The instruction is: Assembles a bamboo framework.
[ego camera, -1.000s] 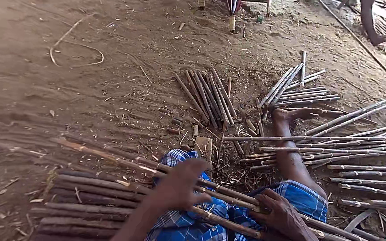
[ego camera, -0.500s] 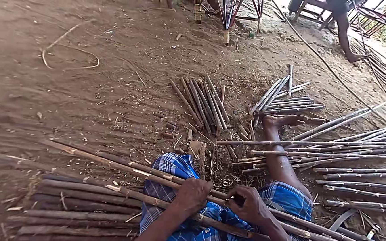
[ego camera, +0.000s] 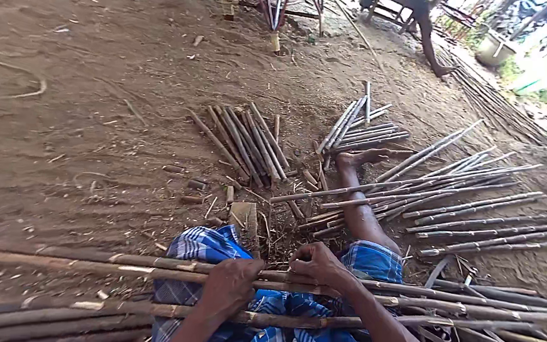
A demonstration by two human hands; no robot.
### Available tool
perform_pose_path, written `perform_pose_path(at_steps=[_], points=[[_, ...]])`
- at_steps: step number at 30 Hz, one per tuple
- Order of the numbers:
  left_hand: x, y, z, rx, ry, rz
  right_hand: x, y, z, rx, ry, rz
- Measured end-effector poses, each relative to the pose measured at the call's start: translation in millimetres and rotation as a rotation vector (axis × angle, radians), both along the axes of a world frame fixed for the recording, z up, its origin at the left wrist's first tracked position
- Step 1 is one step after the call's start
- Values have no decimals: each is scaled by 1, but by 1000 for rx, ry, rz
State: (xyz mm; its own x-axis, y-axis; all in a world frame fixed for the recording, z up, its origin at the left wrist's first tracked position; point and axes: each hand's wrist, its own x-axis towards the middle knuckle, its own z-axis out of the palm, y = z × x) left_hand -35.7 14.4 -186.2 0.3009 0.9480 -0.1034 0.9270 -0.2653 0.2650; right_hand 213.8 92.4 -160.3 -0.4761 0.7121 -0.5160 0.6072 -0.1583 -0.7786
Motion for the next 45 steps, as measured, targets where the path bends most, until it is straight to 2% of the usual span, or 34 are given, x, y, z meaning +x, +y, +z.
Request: perform_pose_path(at_steps=[3, 7, 9, 12, 15, 22, 31, 38, 42, 43, 44, 45], points=[[-57, 3, 12, 43, 42, 54, 37, -2, 15, 134, 192, -78], [-165, -6, 31, 68, 90, 119, 89, -7, 4, 351, 228, -70], [-203, -10, 31, 23, 109, 144, 89, -11, -1, 349, 236, -29], [-231, -15, 24, -141, 104, 232, 66, -21, -4, 327, 266, 31], [-240, -22, 14, -201, 91, 268, 56, -27, -6, 440, 278, 44], [-255, -20, 9, -310, 109, 355, 94, -32, -8, 517, 204, 84], [-259, -20, 4, -259, 102, 321, 83, -32, -14, 622, 160, 163], [-256, -17, 2, -271, 126, 337, 83, -27, -6, 499, 132, 131], [-266, -22, -1, -244, 115, 291, 77, -16, -2, 248, -4, 32], [-257, -21, 7, -266, 113, 242, 76, -11, -1, 175, -40, 13], [-228, -16, 32, -338, 140, 205, 77, -6, 1, 121, -83, 4], [-174, -6, 75, -491, 231, 261, 77, -3, 3, 78, -103, 0]])
